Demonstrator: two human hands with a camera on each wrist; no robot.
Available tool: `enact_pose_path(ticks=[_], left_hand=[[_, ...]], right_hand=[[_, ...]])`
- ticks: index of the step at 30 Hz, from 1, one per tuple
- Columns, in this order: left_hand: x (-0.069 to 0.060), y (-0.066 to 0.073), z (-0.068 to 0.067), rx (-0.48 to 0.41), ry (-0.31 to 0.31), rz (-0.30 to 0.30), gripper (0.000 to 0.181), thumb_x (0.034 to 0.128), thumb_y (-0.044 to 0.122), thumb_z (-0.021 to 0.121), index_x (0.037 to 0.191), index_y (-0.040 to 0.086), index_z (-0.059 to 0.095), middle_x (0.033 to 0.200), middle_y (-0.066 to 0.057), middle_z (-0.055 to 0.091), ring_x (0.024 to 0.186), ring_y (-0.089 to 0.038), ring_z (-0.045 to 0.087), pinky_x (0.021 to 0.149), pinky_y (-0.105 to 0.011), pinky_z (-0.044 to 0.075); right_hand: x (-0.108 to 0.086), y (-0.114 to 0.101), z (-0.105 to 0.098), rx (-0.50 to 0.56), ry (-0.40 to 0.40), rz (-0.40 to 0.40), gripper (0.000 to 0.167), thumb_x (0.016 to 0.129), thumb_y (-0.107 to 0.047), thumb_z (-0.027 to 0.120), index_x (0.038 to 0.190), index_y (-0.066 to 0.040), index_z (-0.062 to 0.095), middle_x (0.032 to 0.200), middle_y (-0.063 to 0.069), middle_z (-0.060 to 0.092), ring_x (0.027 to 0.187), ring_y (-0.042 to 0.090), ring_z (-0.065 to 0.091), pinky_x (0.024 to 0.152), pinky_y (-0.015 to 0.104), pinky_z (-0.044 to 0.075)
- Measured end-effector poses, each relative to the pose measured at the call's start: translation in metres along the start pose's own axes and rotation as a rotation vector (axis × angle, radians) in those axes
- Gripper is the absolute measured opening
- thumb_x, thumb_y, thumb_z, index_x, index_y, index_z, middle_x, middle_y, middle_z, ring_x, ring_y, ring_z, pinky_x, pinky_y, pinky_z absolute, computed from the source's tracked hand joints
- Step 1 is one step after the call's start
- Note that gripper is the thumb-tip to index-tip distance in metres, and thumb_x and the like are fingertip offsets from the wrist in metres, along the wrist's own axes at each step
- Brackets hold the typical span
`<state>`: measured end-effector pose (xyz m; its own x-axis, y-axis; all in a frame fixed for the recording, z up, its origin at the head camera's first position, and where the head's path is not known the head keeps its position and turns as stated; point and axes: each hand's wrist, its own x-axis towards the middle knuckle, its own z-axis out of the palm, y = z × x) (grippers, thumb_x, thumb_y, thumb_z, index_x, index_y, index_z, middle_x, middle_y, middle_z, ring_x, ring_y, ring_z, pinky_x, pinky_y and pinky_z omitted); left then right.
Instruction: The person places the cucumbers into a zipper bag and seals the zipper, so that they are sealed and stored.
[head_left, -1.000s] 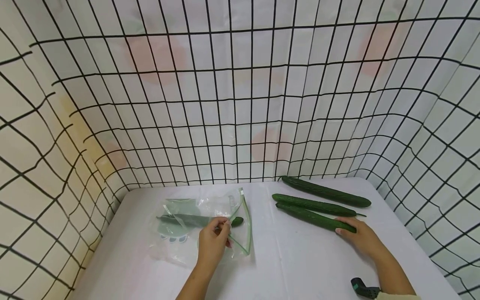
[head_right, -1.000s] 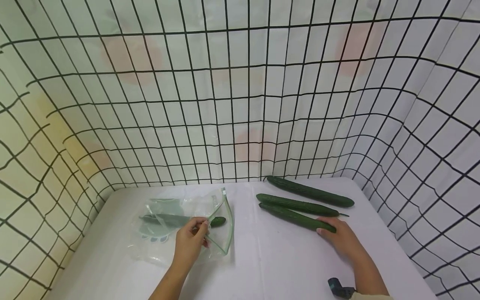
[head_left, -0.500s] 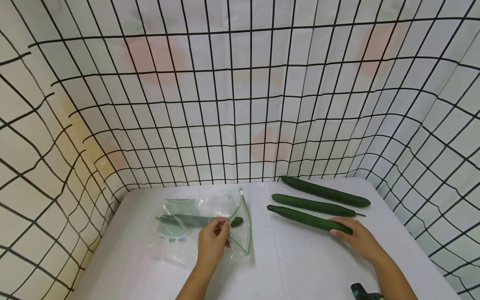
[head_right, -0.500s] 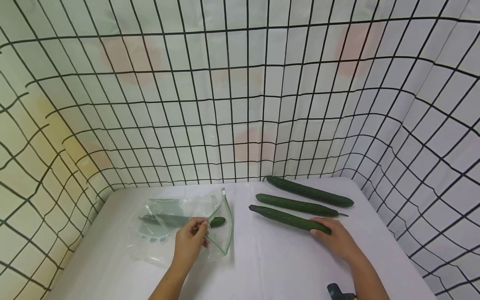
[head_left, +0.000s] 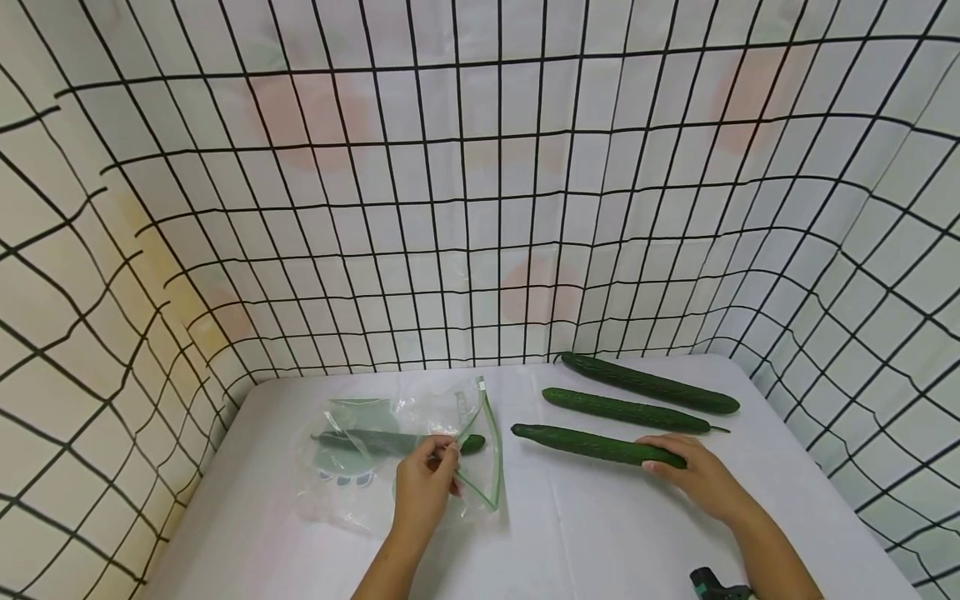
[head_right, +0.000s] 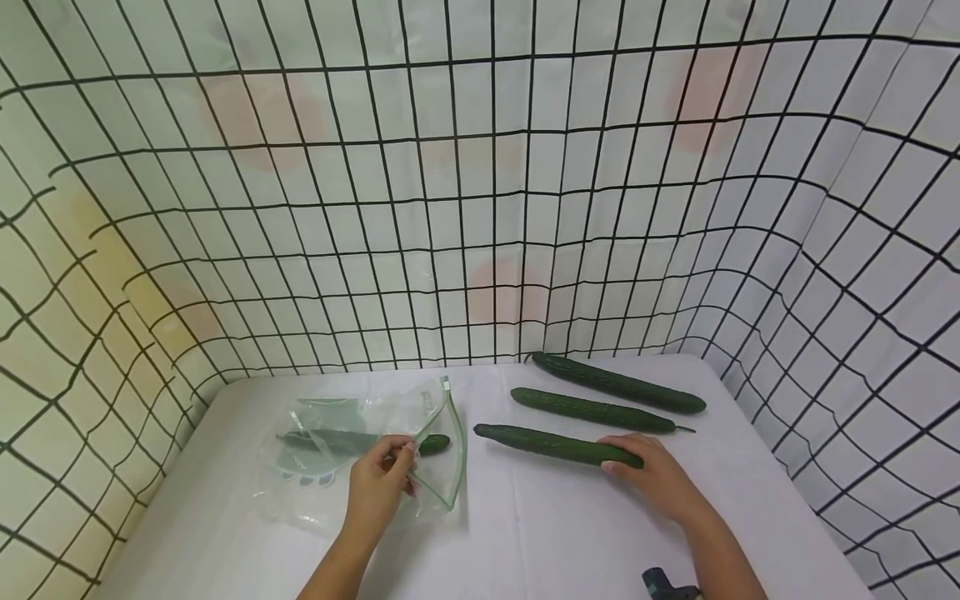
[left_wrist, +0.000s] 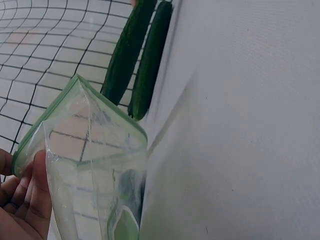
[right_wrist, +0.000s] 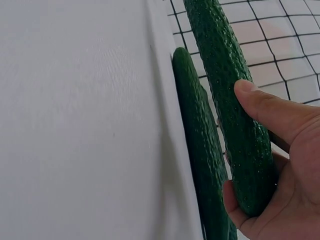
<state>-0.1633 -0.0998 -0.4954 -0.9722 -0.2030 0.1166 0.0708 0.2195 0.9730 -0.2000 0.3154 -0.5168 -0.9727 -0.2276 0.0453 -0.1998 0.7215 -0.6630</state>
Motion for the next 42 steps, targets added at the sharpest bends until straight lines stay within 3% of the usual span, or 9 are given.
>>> enact_pose_path(ticks=[14,42], left_hand=[[0.000,-0.003,0.000,-0.011,0.010,0.026,0.012,0.0977,0.011,0.063,0.101,0.002,0.072,0.075,-0.006,0.062,0.048,-0.013,0.059,0.046,-0.032,0.059],[0.000,-0.002,0.000,-0.012,0.005,0.029,0.011,0.0982,0.011,0.063,0.101,0.004,0.071,0.078,-0.006,0.062,0.049,-0.013,0.060,0.046,-0.030,0.058]], right_hand=[[0.008,-0.023,0.020,0.032,-0.022,-0.066,0.047,0.093,-0.046,0.068,0.133,-0.021,0.066,0.137,0.004,0.063,0.134,0.040,0.048,0.105,0.070,0.041],[0.032,-0.058,0.063,0.038,-0.093,-0.107,0.044,0.092,-0.048,0.069,0.128,-0.024,0.068,0.129,-0.005,0.067,0.130,0.031,0.055,0.110,0.060,0.045]])
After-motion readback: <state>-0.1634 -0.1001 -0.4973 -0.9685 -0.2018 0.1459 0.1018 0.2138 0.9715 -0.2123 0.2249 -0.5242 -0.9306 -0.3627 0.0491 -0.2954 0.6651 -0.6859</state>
